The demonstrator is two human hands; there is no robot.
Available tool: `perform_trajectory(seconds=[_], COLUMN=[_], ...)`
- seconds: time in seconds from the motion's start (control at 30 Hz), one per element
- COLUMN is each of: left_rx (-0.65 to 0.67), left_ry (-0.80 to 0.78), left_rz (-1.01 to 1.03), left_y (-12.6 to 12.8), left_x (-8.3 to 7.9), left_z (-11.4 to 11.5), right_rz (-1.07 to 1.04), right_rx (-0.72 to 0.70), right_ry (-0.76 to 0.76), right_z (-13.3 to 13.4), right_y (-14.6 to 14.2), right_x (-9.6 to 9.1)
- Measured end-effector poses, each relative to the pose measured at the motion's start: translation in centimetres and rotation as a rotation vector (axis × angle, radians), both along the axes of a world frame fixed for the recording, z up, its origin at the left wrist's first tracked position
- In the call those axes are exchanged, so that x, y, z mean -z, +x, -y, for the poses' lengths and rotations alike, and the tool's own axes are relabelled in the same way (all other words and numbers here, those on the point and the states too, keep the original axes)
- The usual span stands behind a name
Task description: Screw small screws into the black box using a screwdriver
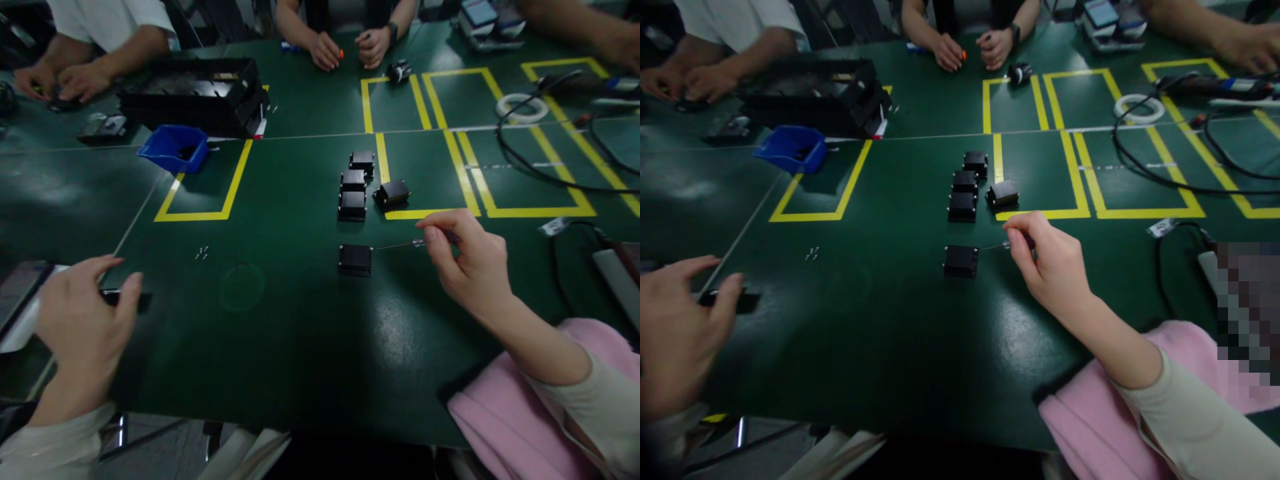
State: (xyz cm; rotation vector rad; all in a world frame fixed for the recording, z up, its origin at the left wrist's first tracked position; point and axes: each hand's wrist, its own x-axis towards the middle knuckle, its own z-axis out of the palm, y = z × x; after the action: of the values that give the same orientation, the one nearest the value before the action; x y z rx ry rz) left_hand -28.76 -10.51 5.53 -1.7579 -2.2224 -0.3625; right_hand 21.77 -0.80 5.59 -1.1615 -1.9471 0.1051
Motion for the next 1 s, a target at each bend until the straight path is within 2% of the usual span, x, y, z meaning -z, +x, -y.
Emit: perform_trajectory(seconds=[0.07,0.2,0.3,0.37,0.47,0.57,1.0], left_rx=[0.184,0.642,0.914,1.004,1.061,1.053,0.996], left_ry=[0.002,-0.067,-0.2,-0.264,-0.329,-0.359,-0.378], left_rz=[-0.042,0.137,0.234,0.264,0.291,0.334,0.453], left_y=[3.6,12.1,17.8,20.7,23.4,24.6,24.8], left_x=[-0.6,-1.0,-0.2,0.7,2.0,2.8,4.0], left_z=[-2.1,-6.0,-8.1,-9.3,-10.6,-11.4,-11.5], right_rz=[0.027,0.045,0.066,0.079,0.082,0.078,0.11], right_rx=[0.007,-0.016,-0.045,-0.05,-0.052,-0.052,-0.02], right_ry=[-0.008,-0.011,0.005,0.018,0.022,0.016,-0.008], right_z=[-0.3,-0.7,-0.9,-1.0,-1.1,-1.1,-1.2], right_y=[-0.2,-0.8,-1.1,-1.2,-1.3,-1.2,-1.2], right_x=[0.0,-0.2,-0.4,-0.4,-0.4,-0.4,-0.4])
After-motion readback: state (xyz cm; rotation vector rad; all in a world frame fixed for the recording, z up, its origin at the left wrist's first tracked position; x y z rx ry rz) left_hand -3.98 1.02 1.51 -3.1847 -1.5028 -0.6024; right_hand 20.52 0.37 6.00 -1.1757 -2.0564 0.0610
